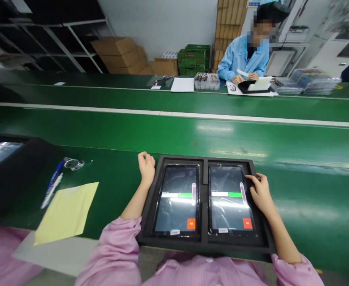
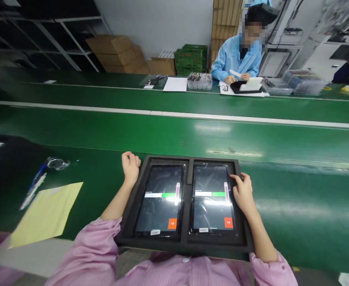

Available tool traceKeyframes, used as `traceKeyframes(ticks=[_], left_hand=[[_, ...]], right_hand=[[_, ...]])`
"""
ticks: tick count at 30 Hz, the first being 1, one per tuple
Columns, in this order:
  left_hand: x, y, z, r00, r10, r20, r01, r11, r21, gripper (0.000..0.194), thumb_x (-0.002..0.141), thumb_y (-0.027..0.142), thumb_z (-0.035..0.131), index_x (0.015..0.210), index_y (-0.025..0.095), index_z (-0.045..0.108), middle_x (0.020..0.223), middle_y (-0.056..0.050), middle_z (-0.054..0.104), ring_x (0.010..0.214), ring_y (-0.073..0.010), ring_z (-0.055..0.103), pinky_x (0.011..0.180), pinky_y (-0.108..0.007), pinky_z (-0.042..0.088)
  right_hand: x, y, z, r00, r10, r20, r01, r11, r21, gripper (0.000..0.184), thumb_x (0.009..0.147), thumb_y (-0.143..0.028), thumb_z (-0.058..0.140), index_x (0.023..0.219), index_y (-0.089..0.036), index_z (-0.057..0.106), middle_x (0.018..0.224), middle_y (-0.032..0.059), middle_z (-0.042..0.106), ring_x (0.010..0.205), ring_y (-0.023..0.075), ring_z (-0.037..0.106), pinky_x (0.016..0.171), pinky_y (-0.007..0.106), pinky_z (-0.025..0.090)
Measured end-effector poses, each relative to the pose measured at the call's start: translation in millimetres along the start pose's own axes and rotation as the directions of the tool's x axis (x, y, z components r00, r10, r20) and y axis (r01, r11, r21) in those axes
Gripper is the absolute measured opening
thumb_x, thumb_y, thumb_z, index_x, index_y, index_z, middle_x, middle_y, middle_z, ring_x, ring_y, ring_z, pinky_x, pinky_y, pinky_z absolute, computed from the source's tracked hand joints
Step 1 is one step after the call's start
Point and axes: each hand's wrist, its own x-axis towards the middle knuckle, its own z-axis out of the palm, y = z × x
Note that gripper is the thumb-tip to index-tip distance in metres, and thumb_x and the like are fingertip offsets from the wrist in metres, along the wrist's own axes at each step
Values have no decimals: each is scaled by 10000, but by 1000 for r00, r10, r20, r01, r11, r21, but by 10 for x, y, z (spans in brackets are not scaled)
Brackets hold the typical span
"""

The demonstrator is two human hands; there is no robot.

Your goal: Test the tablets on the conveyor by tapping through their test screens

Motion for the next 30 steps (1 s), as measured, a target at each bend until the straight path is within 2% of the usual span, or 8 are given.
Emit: traceKeyframes(ticks=[8, 16, 20, 23, 25, 27, 28, 30], left_hand=[[-30, 64, -50, 1000, -27, 6, 27, 1000, 5, 416, 794, 590, 642, 778, 237, 423, 521, 99, 316, 423, -78, 270, 428, -214, 186], [-2, 9, -39, 996, -68, 50, 68, 998, -11, 605, 930, 692, 15, 578, 250, 232, 459, 52, 195, 403, -117, 214, 413, -267, 207], [11, 1, -30, 998, -60, -12, 60, 998, 8, 451, 961, 546, 274, 633, 240, 315, 504, 53, 276, 431, -108, 276, 424, -234, 264], [-2, -4, -49, 996, -32, -85, 36, 998, 42, 101, 861, 319, 490, 849, 219, 487, 704, 9, 504, 515, -94, 423, 488, -214, 377], [-3, -33, -63, 993, -24, -114, 36, 994, 105, 398, 798, 204, 494, 1195, 226, 482, 1038, -72, 590, 611, -96, 535, 573, -234, 471], [9, -76, -68, 989, -28, -143, 56, 979, 198, 761, 739, 118, 491, 1456, 254, 276, 1363, -160, 454, 852, -141, 640, 764, -299, 545], [16, -93, -67, 987, -29, -158, 69, 965, 253, 884, 704, 80, 501, 1512, 253, 185, 1467, -188, 340, 1051, -191, 627, 901, -352, 530], [17, -95, -63, 981, -20, -191, 86, 935, 345, 1043, 621, 7, 527, 1552, 220, 109, 1577, -206, 113, 1412, -300, 349, 1135, -450, 357]], right_hand=[[-9, -17, -9, 1000, 0, 2, 0, 1000, 10, 456, 759, -109, 419, 1129, -222, 659, 1190, 113, 410, 1115, 280, 470, 1001, 516, 430], [-7, -19, -16, 1000, -10, -5, 10, 1000, 19, 449, 769, -122, 404, 1128, -212, 658, 1169, 119, 415, 1139, 289, 468, 996, 512, 437], [-18, -6, -24, 1000, -22, 1, 22, 999, 46, 449, 767, -129, 404, 1129, -211, 657, 1175, 122, 415, 1141, 289, 466, 996, 506, 441], [-15, 3, -18, 1000, -17, 4, 17, 999, 47, 444, 776, -137, 402, 1132, -213, 657, 1176, 119, 412, 1119, 281, 478, 999, 500, 442], [2, -2, -8, 1000, -12, -5, 12, 999, 36, 444, 776, -139, 398, 1127, -211, 660, 1177, 119, 411, 1103, 277, 485, 998, 503, 442], [16, -9, -4, 1000, -11, -11, 12, 1000, 26, 447, 771, -143, 392, 1123, -208, 660, 1177, 122, 415, 1096, 278, 489, 993, 507, 447], [15, -8, -7, 1000, -17, -10, 17, 1000, 22, 447, 773, -147, 388, 1123, -206, 659, 1174, 123, 421, 1100, 280, 490, 991, 510, 450], [-21, 16, -27, 999, -48, -7, 48, 999, 12, 439, 784, -160, 382, 1125, -201, 656, 1157, 126, 441, 1114, 291, 493, 984, 517, 457]])
